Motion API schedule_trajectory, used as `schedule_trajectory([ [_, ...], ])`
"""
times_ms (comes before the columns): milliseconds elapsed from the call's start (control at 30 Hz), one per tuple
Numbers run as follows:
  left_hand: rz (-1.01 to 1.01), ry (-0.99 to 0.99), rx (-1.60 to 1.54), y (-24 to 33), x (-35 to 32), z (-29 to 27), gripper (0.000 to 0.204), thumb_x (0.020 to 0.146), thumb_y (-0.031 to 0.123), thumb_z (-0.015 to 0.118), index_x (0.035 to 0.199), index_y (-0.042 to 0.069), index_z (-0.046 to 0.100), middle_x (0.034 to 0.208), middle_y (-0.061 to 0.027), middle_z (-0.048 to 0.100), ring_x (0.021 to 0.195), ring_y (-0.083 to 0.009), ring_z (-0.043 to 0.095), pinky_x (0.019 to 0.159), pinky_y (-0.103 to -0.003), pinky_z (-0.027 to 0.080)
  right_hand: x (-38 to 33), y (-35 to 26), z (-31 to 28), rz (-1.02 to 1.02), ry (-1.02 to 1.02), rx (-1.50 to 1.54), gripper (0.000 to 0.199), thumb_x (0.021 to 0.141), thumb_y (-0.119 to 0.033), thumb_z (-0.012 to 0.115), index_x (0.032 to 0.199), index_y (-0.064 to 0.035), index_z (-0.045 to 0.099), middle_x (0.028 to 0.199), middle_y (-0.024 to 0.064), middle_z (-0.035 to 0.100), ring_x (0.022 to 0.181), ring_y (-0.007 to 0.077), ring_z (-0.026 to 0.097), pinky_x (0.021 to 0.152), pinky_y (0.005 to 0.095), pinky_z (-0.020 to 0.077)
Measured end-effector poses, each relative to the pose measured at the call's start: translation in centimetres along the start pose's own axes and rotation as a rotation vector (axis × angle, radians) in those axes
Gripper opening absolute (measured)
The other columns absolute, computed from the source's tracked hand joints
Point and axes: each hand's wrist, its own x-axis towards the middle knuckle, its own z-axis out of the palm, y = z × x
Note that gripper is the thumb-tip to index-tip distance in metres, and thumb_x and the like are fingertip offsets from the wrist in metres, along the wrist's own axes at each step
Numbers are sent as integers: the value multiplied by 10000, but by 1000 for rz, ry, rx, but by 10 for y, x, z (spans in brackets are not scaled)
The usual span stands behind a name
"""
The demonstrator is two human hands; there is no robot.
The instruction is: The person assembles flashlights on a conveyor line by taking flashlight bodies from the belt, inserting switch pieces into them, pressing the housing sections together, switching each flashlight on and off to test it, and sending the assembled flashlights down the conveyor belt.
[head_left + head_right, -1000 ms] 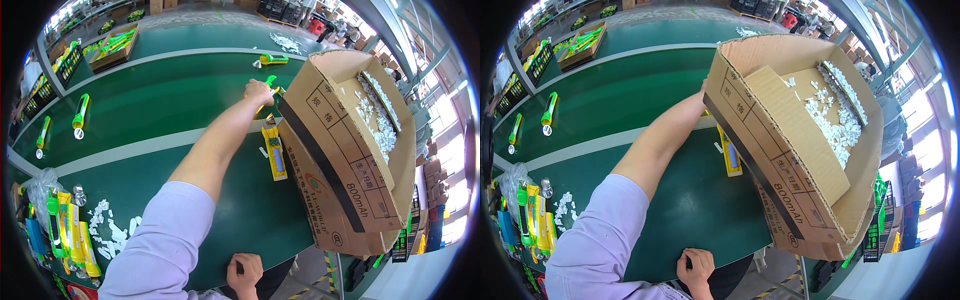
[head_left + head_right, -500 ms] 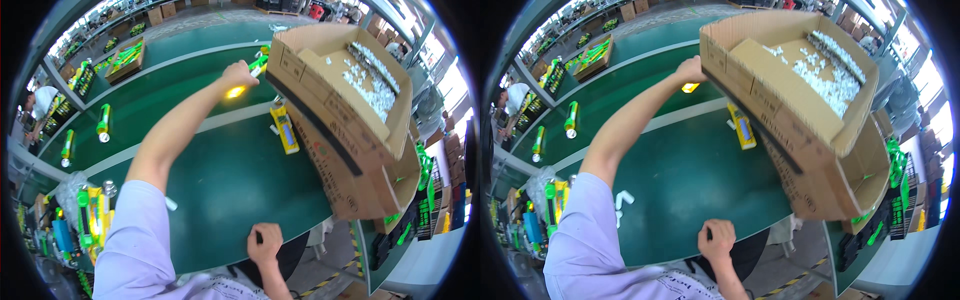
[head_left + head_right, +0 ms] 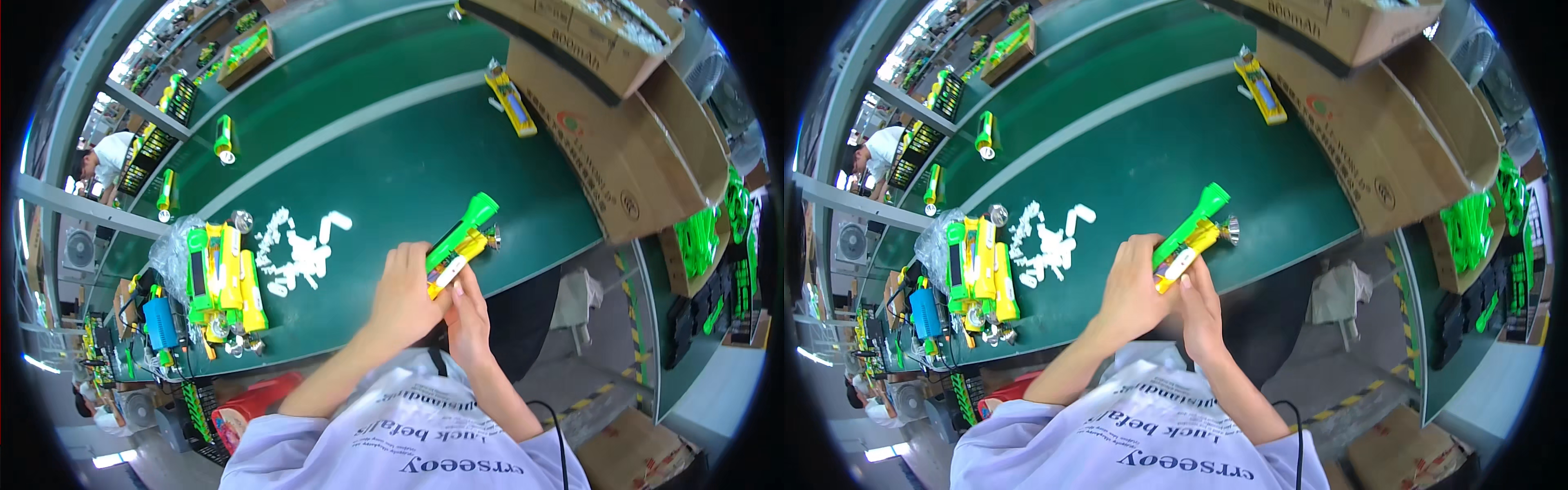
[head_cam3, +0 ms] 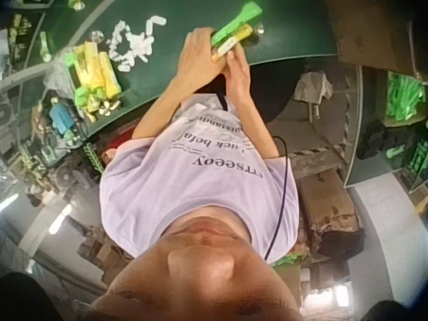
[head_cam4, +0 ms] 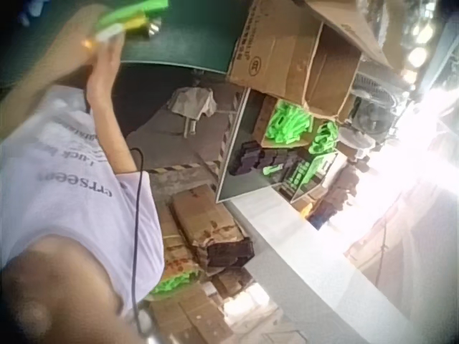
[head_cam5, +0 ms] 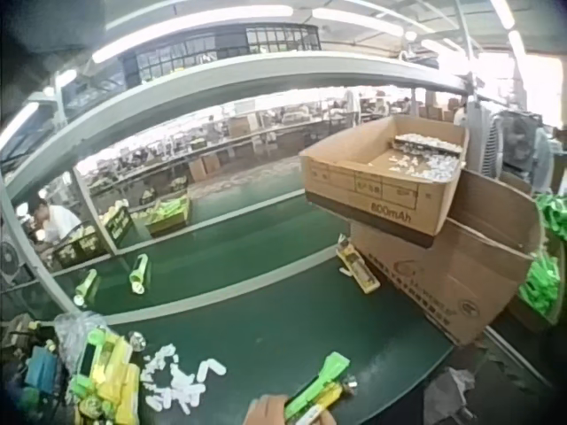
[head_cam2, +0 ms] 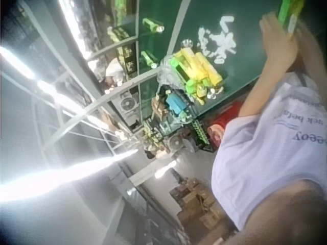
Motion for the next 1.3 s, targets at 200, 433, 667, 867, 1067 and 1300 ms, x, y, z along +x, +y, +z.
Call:
schedule_trajectory([
  [200, -28, -168, -257, -8, -37, -8, 438, 807, 106, 731, 1164, -35, 519, 1087, -165, 613, 995, -308, 613, 850, -396, 495, -23, 8, -13, 48, 46, -25, 446, 1031, -102, 424, 1457, 1, 341, 1301, 78, 525, 1145, 149, 544, 960, 304, 472],
  [433, -271, -304, -824, -35, -35, -10, 382, 874, 67, 703, 1184, -32, 502, 1127, -144, 626, 981, -172, 626, 831, -302, 504, -34, 2, -18, 54, -26, -155, 532, 1024, -137, 498, 1502, -32, 291, 1259, 79, 552, 1057, 141, 586, 837, 304, 546],
  [667, -210, -249, -828, -29, -61, -24, 543, 823, 38, 722, 1309, -36, 490, 1188, -122, 615, 1004, -169, 608, 853, -298, 492, -40, 5, -19, -6, 25, -189, 508, 1017, -123, 508, 1474, -15, 313, 1264, 99, 549, 1062, 164, 589, 850, 322, 553],
  [867, -223, -255, -736, -25, -74, -17, 577, 788, 43, 759, 1305, -40, 517, 1152, -123, 644, 994, -166, 636, 830, -300, 514, -39, 2, -16, -20, -5, -219, 522, 1011, -124, 522, 1473, -3, 309, 1279, 110, 551, 1089, 173, 579, 847, 328, 554],
  [1067, -224, -234, -821, -26, -76, -13, 566, 785, -9, 751, 1303, -35, 526, 1126, -122, 661, 890, -150, 677, 775, -272, 526, -38, 0, -17, -27, -19, -248, 527, 1003, -112, 538, 1471, -2, 321, 1290, 116, 548, 1098, 171, 574, 845, 326, 554],
  [1300, -214, -284, -669, -14, -76, -15, 611, 787, -23, 750, 1334, -60, 479, 1174, -170, 633, 999, -185, 661, 839, -301, 534, -38, 2, -19, -56, 1, -215, 531, 993, -95, 551, 1465, -3, 326, 1283, 119, 544, 1103, 177, 576, 821, 312, 566],
])
